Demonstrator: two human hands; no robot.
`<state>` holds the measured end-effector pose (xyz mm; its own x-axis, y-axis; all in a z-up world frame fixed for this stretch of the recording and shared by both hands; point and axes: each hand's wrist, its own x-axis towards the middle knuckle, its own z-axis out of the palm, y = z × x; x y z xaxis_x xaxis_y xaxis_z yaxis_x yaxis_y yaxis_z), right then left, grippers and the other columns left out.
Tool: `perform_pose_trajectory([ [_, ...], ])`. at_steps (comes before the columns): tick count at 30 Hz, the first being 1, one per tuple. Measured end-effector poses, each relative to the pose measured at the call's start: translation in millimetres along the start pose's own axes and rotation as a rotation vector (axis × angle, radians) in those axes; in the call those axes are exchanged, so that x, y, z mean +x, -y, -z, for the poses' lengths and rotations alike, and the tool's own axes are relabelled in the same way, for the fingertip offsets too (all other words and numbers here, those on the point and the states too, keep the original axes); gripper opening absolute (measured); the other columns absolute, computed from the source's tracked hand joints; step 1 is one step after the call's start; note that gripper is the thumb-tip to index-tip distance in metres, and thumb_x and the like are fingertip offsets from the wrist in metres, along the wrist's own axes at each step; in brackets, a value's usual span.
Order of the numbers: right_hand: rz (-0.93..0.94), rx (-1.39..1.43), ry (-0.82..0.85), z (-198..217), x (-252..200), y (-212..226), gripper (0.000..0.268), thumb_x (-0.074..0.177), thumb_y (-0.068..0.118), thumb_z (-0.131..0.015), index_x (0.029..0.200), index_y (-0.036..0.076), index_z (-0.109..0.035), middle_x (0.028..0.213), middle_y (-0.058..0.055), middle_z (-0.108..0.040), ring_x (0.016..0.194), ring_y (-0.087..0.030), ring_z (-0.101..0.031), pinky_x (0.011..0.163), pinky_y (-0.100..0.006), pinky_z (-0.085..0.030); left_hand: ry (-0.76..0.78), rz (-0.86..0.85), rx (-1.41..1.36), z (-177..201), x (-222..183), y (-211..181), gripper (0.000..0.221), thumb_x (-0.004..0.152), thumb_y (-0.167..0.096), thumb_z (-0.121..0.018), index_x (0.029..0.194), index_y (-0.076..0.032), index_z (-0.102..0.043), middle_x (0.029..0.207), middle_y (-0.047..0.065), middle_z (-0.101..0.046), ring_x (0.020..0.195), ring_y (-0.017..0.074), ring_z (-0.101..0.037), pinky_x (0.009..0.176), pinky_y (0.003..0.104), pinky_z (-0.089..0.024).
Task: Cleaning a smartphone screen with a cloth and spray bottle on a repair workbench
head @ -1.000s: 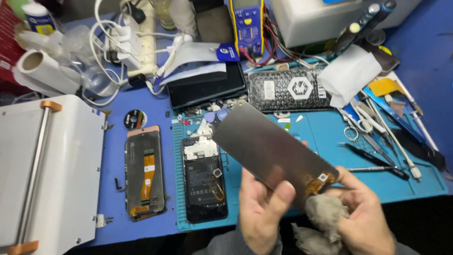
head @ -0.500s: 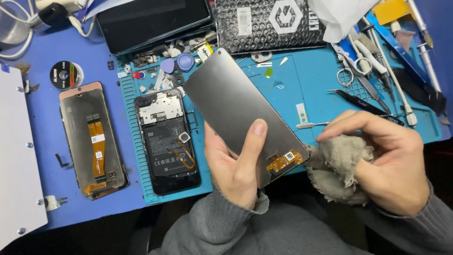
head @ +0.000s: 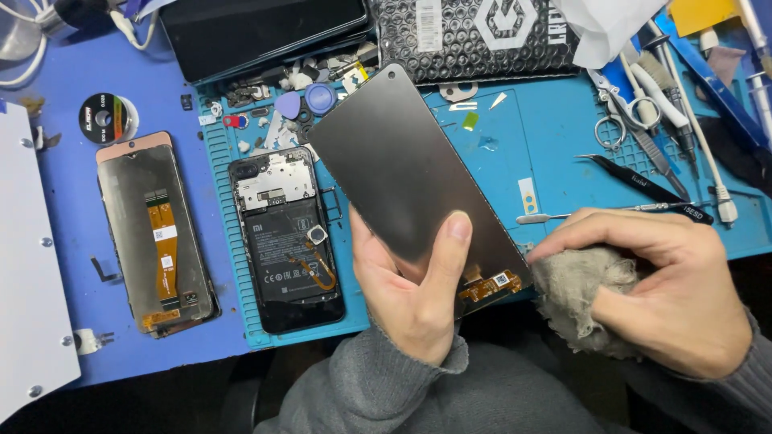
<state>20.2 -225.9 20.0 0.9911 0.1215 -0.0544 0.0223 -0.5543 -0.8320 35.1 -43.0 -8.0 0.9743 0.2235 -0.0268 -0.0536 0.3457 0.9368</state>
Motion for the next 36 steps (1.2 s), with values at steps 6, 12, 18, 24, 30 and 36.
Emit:
perform_pose_trajectory([
  [6,0.014,0.022,0.026,-1.1,4.9,1.3,0.019,0.072,-0.004,-0.072,0.086,0.005,-0.081,0.084,-0.006,-0.083,0.074,-0.014,-0.079,0.074,-0.025,-0.063,-0.003,0.010,-0.014,-0.1,1.1,2.4,0.063,0.092,-0.013,-0.071,0.148,-0.002,-0.045,0.126,0.012,-0.067,0.110,0.0215,-0.068,0.101,0.033,-0.057],
  [12,0.032,-0.043,0.070,0.5,6.9,-4.8,0.028,0.062,-0.005,-0.068,0.082,0.009,-0.082,0.083,-0.002,-0.084,0.073,-0.011,-0.081,0.077,-0.024,-0.064,0.018,-0.004,-0.018,2.7,2.4,5.4,0.063,0.092,-0.014,-0.071,0.148,-0.002,-0.046,0.123,0.011,-0.067,0.106,0.0230,-0.069,0.098,0.034,-0.059],
  [18,0.046,-0.030,0.045,-2.8,8.9,2.4,0.030,0.056,-0.007,-0.068,0.079,0.008,-0.081,0.078,-0.002,-0.083,0.069,-0.012,-0.079,0.074,-0.025,-0.063,-0.002,-0.010,-0.055,2.0,4.8,8.5,0.068,0.091,-0.015,-0.071,0.151,0.000,-0.044,0.131,0.014,-0.068,0.116,0.0244,-0.069,0.107,0.035,-0.056],
  [24,0.097,0.009,-0.076,-13.9,16.4,12.7,0.033,0.058,-0.014,-0.059,0.083,0.000,-0.075,0.082,-0.008,-0.078,0.071,-0.015,-0.072,0.065,-0.023,-0.054,-0.019,0.018,-0.090,-5.4,-7.1,5.7,0.070,0.090,-0.015,-0.071,0.152,0.000,-0.041,0.124,0.014,-0.069,0.108,0.0248,-0.070,0.098,0.036,-0.059],
  [30,0.147,-0.017,-0.086,-19.8,14.2,12.0,0.038,0.055,-0.013,-0.056,0.085,0.001,-0.074,0.084,-0.008,-0.078,0.075,-0.016,-0.075,0.071,-0.024,-0.056,-0.092,-0.025,-0.028,-2.0,-2.7,-2.4,0.074,0.090,-0.013,-0.070,0.155,-0.001,-0.037,0.131,0.016,-0.065,0.107,0.0231,-0.068,0.096,0.034,-0.058],
  [36,0.155,0.012,-0.148,-22.1,11.5,20.4,0.031,0.061,-0.017,-0.058,0.085,-0.003,-0.073,0.084,-0.012,-0.077,0.076,-0.018,-0.075,0.069,-0.025,-0.057,-0.101,-0.050,-0.055,-1.7,-3.3,-2.2,0.075,0.089,-0.012,-0.072,0.155,0.000,-0.038,0.132,0.017,-0.064,0.112,0.0245,-0.067,0.100,0.035,-0.057],
])
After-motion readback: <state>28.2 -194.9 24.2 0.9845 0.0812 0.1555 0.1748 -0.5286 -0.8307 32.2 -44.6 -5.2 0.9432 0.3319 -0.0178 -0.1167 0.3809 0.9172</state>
